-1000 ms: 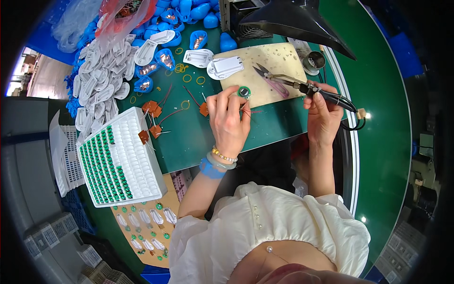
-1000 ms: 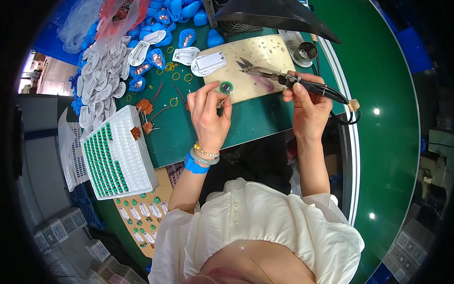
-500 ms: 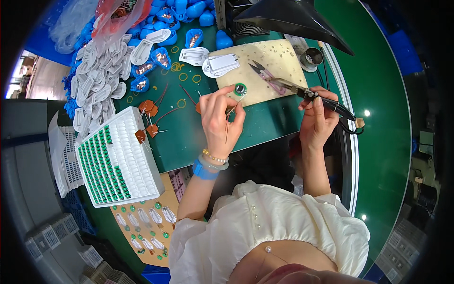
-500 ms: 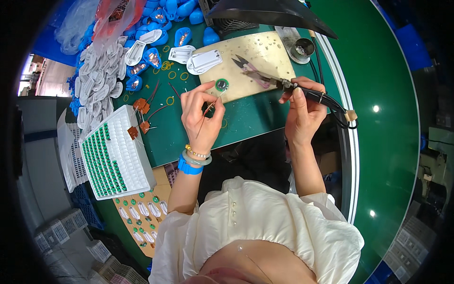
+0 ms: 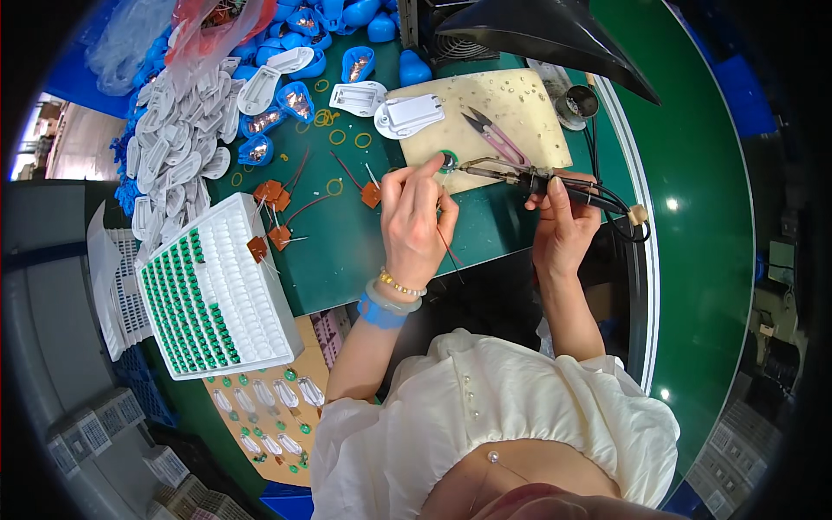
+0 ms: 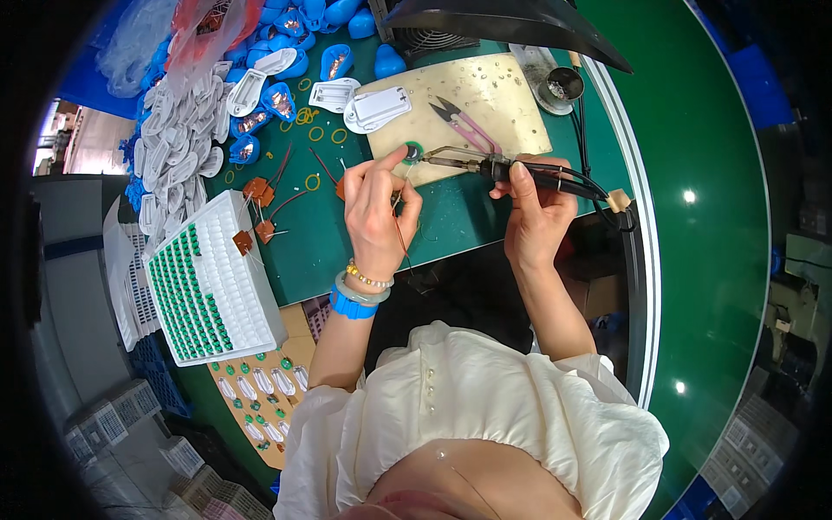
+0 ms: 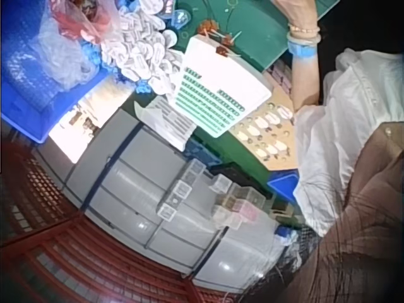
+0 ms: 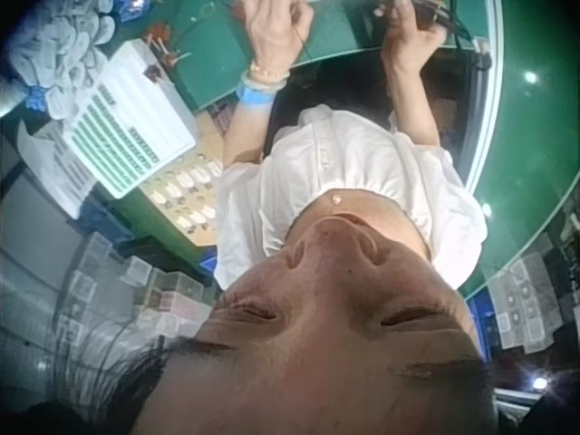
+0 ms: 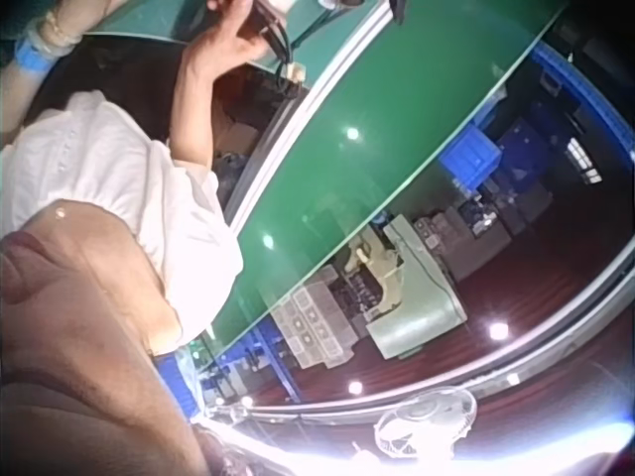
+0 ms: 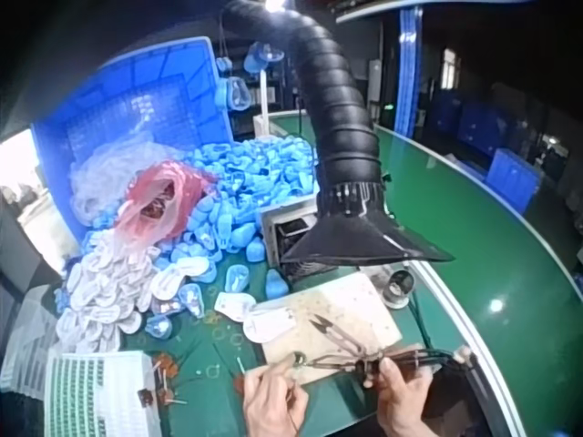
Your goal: The person assembles small electronic devices by stripping and positioning wires, soldering components and batteries using a soldering iron, and fitting the assembled parts into plastic casings.
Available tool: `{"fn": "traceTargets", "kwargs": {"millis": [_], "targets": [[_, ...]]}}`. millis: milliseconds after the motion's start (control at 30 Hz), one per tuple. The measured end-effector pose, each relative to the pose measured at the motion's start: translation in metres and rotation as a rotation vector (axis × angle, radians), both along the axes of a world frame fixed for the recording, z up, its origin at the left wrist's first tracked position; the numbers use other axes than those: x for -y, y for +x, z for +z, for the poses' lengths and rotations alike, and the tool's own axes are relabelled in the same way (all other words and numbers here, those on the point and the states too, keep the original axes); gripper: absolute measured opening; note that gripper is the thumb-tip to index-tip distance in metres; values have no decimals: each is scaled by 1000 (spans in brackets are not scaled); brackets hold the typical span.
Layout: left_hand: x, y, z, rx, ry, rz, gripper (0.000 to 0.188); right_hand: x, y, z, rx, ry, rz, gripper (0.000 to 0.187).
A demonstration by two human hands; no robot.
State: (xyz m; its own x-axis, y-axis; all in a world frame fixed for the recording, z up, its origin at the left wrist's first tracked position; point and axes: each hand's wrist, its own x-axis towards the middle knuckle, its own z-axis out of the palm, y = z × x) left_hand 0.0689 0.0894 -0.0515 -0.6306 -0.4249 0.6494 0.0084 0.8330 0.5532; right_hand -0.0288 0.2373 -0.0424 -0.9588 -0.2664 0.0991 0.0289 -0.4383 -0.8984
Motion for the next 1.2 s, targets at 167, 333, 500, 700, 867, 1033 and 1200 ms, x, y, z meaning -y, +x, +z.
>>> {"fn": "traceTargets", "kwargs": {"millis": [167, 333, 500, 700, 867, 1033, 1200], "targets": [[0, 0, -2, -8, -21, 10, 22, 3, 1, -3, 14, 31, 10, 16], [0, -1, -1, -10, -31, 11, 23, 4, 0, -2, 12, 21, 22, 16], [-1, -1, -2, -2, -22, 13, 23, 5, 0, -3, 21, 32, 21, 16], [-1, -1, 0, 4, -27, 14, 24, 6, -1, -6, 8, 43, 24, 15], [-2, -1, -1, 6, -28, 18, 24, 5, -2, -6, 6, 34, 39, 15], [-2, -1, -1, 16, -19, 26, 24, 0, -4, -4, 17, -69, 31, 16], [-3, -2, -1, 16, -34, 33, 24, -2, -9, -5, 37, -79, 18, 15]]}}
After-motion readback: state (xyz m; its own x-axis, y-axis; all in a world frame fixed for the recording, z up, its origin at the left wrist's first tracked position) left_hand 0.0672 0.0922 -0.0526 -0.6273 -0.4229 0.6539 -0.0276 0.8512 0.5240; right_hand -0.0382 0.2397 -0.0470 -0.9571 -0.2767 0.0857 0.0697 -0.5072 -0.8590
